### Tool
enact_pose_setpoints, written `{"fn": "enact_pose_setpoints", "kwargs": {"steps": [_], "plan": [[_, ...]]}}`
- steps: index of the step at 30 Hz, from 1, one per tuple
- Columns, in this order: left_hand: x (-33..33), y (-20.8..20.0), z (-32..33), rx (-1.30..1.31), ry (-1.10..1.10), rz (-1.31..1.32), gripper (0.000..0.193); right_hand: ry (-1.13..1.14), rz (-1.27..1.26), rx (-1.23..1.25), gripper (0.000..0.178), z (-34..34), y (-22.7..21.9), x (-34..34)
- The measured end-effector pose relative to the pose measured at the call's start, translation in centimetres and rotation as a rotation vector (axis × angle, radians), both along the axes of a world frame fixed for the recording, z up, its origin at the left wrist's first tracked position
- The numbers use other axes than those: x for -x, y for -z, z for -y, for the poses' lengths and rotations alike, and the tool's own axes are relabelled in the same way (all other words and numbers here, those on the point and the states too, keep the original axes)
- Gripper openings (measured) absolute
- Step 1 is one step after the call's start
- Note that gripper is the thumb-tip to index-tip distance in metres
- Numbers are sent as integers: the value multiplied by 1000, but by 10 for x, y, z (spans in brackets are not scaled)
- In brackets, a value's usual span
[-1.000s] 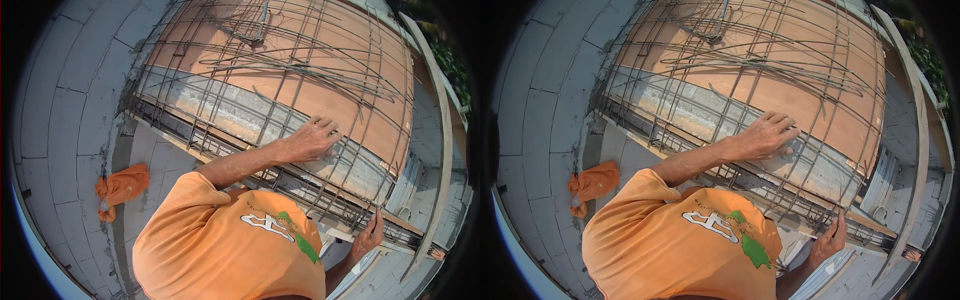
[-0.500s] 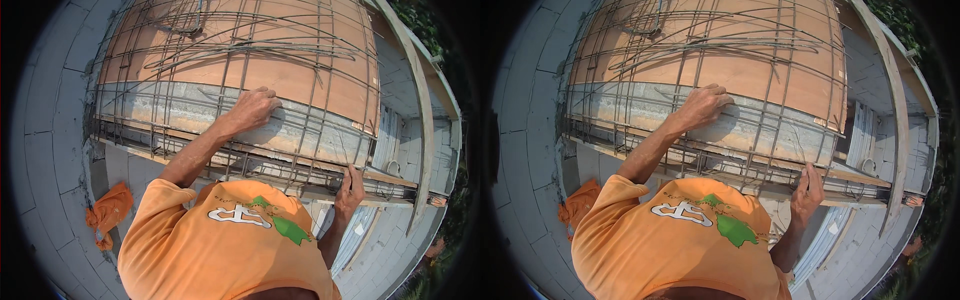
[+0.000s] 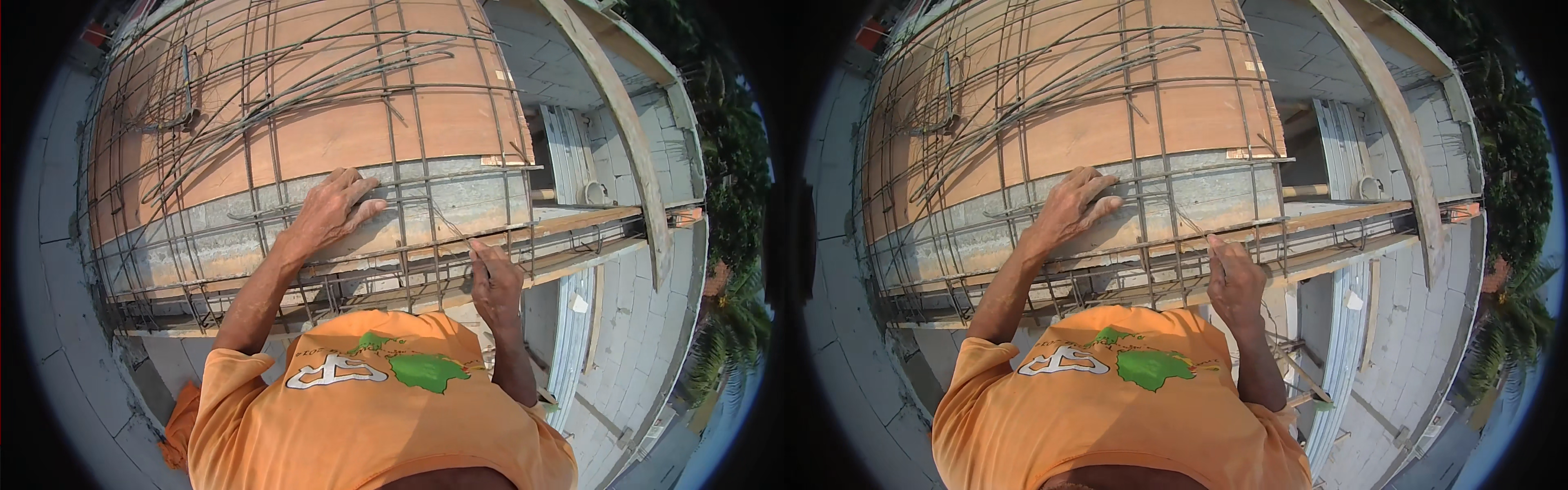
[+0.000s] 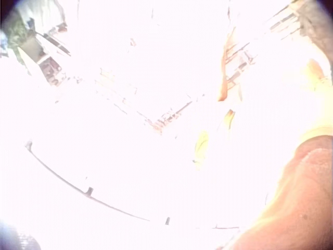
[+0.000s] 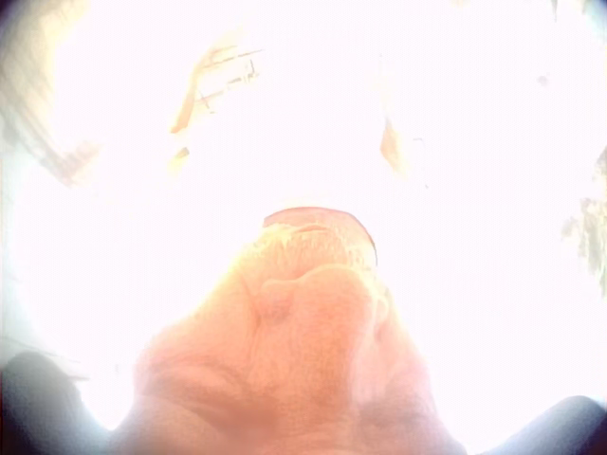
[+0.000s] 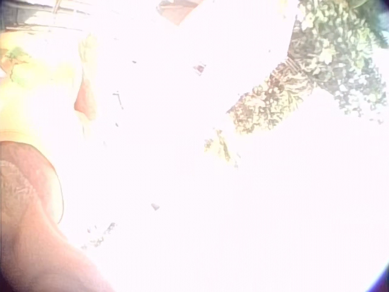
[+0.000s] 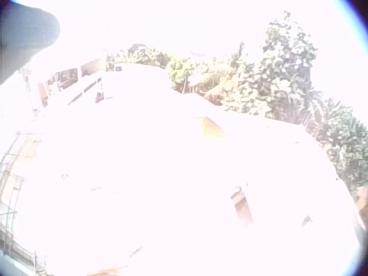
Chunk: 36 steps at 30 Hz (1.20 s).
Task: The person places bundles of thin wire into a concrete reinforcement structure and ties them together by hand and using pliers.
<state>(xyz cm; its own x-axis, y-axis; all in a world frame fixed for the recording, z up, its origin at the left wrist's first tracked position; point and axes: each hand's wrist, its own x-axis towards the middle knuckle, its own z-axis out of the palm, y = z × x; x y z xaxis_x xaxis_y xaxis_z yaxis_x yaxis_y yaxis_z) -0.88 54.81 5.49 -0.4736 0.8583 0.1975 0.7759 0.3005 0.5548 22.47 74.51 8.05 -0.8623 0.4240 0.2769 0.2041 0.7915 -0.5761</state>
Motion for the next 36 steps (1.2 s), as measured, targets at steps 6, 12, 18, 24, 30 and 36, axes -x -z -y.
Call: {"fn": "enact_pose_setpoints", "kwargs": {"steps": [6, 12, 18, 24, 30, 36], "plan": [[17, 4, -3, -83, 2, 168, 16, 43, -71, 74, 26, -2, 8, 0], [18, -2, 8, -26, -45, 214, 12, 69, -148, 109, 29, 0, 20, -5], [12, -5, 10, 41, -53, 272, 22, 33, -42, 160, 26, -2, 4, 1], [8, -5, 12, 61, 23, 191, 35, 42, -83, 90, 25, -1, 9, 1], [2, -7, 16, -55, 82, 20, 29, 124, -112, 100, 21, -1, 16, 0], [12, -16, 0, 84, -48, 231, 19, 122, -33, 192, 27, 0, 8, -7]]}}
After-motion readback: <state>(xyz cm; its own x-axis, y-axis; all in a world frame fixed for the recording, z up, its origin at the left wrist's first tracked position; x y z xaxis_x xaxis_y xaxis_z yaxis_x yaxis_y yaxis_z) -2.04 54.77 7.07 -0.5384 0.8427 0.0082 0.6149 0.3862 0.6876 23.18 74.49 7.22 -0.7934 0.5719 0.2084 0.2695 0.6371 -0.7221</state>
